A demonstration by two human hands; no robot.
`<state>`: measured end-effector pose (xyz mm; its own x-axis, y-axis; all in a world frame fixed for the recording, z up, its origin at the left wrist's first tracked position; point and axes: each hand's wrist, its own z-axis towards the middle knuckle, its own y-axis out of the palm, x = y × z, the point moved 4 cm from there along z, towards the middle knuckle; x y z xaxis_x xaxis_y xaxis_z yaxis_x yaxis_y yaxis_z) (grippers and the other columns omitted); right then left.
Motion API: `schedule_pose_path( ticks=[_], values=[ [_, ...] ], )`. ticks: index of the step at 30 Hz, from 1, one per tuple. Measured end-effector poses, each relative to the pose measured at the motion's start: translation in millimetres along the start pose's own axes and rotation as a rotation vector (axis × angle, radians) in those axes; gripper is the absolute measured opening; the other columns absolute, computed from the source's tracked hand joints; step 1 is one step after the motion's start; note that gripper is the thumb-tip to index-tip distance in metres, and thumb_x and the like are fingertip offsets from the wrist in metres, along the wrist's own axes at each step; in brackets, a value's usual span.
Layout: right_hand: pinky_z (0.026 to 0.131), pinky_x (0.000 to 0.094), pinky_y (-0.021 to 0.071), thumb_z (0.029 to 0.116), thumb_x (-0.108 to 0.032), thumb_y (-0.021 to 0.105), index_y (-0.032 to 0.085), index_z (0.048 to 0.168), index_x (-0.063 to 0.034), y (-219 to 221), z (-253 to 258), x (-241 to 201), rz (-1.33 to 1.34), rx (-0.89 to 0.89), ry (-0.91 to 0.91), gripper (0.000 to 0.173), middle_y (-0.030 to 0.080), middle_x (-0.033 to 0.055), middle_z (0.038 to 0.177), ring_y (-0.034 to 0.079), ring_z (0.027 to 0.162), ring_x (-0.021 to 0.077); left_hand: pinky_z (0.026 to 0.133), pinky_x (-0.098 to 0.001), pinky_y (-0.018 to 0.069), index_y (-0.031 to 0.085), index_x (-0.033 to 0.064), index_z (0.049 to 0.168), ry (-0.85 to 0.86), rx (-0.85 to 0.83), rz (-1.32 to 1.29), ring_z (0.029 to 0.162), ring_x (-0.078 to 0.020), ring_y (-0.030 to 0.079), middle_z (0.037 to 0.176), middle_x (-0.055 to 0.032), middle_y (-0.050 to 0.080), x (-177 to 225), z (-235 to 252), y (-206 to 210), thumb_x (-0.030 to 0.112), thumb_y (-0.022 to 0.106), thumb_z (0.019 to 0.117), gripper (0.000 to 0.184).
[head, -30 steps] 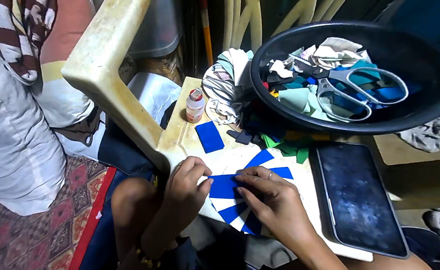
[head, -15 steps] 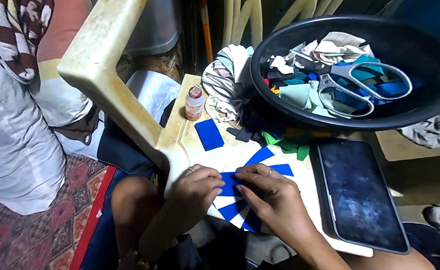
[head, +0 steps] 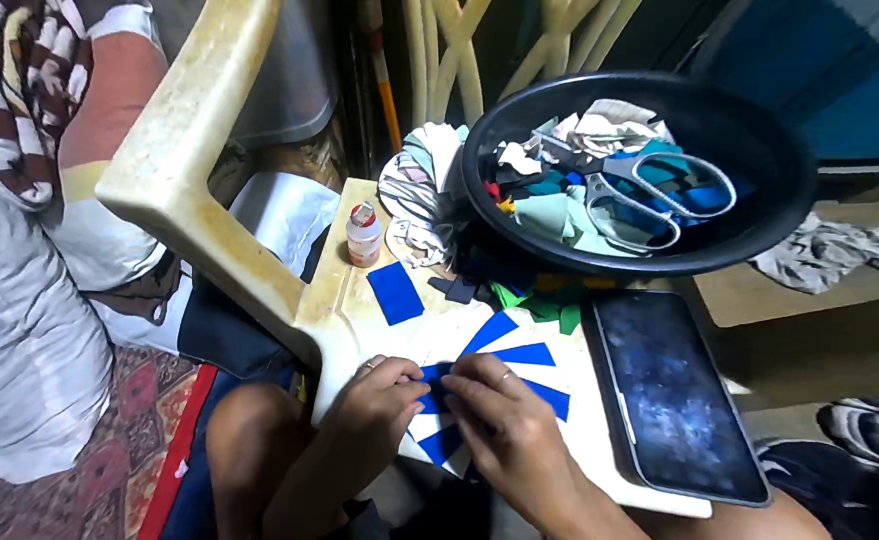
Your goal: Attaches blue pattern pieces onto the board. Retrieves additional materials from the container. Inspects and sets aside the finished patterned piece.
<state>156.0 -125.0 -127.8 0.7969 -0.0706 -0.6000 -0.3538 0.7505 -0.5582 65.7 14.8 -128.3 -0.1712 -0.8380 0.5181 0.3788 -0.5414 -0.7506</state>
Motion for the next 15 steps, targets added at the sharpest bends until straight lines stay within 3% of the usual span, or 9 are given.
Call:
schedule_pose_path(
  ticks=[4,6,8,11,15],
  values=[
    [0.084,0.0228,0.0552,0.0846,-0.004,0.063,0.076,0.092,-0.0006,9,-2,7,0.029,-0.097,0.05,0.015,0.067,0.0131,0.097,0.066,0.091,0.0196,0.083,-0.0241,0.0548,0.078,0.0017,0.096,-0.015,-0.037,-0.049,0.091,-0.018,0.068,0.102,-0.0114,0.073,-1,11,-6,0.007,0.066,0.0894,0.014],
    [0.081,0.0222,0.0556,0.0834,-0.003,0.065,0.076,0.096,0.0008,8,-1,8,0.071,-0.136,0.09,0.017,0.066,0.0142,0.099,0.066,0.09,0.0186,0.086,-0.0332,0.0557,0.077,0.0018,0.097,-0.027,-0.039,-0.017,0.096,-0.0235,0.069,0.104,-0.0121,0.074,0,28,-9,0.006,0.066,0.0901,0.014],
    [0.08,0.0212,0.0554,0.0826,-0.002,0.066,0.077,0.098,0.0013,6,0,9,0.102,-0.149,0.121,0.019,0.066,0.0146,0.1,0.066,0.089,0.0173,0.096,-0.0417,0.0531,0.075,-0.0009,0.107,-0.059,-0.11,0.013,0.109,-0.0309,0.067,0.114,-0.0156,0.072,0,50,-9,0.005,0.062,0.0945,0.019],
    [0.081,0.022,0.0555,0.0818,-0.001,0.068,0.077,0.099,0.002,5,0,10,0.131,-0.152,0.141,0.02,0.067,0.0157,0.101,0.067,0.09,0.0181,0.108,-0.0465,0.0444,0.066,-0.0044,0.126,-0.236,-0.378,0.041,0.123,-0.0364,0.059,0.127,-0.021,0.066,4,85,-3,0.005,0.055,0.1014,0.029],
    [0.081,0.025,0.0566,0.0813,0.002,0.069,0.076,0.098,0.0035,4,1,9,0.155,-0.167,0.164,0.018,0.067,0.0174,0.102,0.068,0.09,0.0208,0.108,-0.0453,0.0436,0.058,-0.0034,0.133,-0.426,-0.578,0.124,0.122,-0.0329,0.059,0.128,-0.0206,0.063,10,110,4,0.009,0.051,0.105,0.032]
  ],
)
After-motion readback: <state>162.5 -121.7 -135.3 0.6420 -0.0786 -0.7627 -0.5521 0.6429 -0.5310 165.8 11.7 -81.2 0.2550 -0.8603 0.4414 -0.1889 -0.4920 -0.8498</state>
